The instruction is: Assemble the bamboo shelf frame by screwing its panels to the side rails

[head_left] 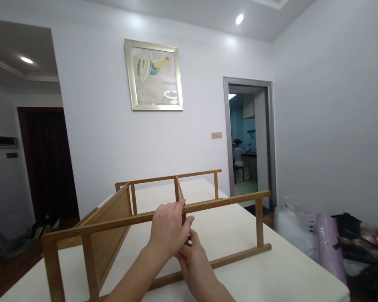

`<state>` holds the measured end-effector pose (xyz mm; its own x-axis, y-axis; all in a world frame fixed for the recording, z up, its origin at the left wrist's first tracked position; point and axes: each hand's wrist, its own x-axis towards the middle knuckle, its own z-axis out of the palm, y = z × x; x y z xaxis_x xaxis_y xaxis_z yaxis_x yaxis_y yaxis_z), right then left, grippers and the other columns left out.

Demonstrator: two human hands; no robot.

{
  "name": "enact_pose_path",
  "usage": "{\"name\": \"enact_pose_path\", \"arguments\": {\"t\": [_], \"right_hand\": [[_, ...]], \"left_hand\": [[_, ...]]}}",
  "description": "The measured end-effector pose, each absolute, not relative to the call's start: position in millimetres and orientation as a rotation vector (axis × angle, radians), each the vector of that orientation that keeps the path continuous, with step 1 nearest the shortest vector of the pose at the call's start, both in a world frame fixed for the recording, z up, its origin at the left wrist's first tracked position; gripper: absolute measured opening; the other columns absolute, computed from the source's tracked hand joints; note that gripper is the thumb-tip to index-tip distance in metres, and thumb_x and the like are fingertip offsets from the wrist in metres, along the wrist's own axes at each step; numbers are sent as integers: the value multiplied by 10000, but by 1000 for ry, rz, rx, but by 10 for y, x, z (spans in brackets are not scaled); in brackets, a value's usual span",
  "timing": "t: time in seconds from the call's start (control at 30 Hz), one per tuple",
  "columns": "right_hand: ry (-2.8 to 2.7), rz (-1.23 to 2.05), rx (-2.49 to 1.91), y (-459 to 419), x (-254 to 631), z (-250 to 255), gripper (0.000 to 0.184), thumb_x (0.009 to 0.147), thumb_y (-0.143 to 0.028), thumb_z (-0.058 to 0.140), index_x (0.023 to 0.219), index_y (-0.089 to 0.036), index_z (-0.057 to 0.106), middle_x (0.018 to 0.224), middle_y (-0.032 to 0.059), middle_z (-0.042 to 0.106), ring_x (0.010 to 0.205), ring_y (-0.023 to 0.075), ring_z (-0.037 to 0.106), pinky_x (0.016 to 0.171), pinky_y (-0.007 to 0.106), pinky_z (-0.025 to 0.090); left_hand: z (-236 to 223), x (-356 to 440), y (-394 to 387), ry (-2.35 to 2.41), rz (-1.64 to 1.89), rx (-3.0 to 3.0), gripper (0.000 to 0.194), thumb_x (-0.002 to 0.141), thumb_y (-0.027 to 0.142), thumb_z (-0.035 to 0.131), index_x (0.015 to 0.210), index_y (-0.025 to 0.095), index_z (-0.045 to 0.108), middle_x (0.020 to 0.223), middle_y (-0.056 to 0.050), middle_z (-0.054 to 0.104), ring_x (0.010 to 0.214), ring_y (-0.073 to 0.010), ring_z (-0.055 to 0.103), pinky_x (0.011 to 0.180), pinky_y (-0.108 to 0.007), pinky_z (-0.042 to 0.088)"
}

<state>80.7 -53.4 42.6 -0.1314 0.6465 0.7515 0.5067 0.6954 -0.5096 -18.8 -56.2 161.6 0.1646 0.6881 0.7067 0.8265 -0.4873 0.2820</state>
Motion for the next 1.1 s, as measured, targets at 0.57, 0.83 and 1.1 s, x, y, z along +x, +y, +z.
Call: {"name": "enact_pose_path", "arguments": {"t": [0.57, 0.83, 1.1], "right_hand": [[-1359, -318, -642, -821, 993, 327, 169, 862, -77, 474, 876, -195, 594, 789, 83, 598, 719, 190, 603, 607, 312, 522], [-1342, -381, -582, -1008, 1108, 669, 360, 850, -39, 511, 1149, -221, 594, 741, 55, 582, 619, 169, 563, 510, 289, 475], [-1418, -377, -618, -1119, 1063, 1037, 258, 885, -86, 483, 1084, -194, 605, 744, 59, 579, 637, 160, 556, 556, 289, 480]], "left_hand": [[1608, -162, -724, -1481, -1659, -2383, 280, 743, 319, 662, 1008, 240, 703, 793, -89, 675, 844, -296, 582, 973, -438, 319], [1621, -192, -760, -1494, -1726, -2421, 258, 719, 309, 682, 968, 253, 714, 765, -80, 676, 827, -300, 584, 981, -440, 317], [1642, -288, -844, -1468, -1699, -2448, 283, 714, 308, 695, 991, 251, 709, 872, -92, 700, 889, -305, 600, 965, -431, 340]]}}
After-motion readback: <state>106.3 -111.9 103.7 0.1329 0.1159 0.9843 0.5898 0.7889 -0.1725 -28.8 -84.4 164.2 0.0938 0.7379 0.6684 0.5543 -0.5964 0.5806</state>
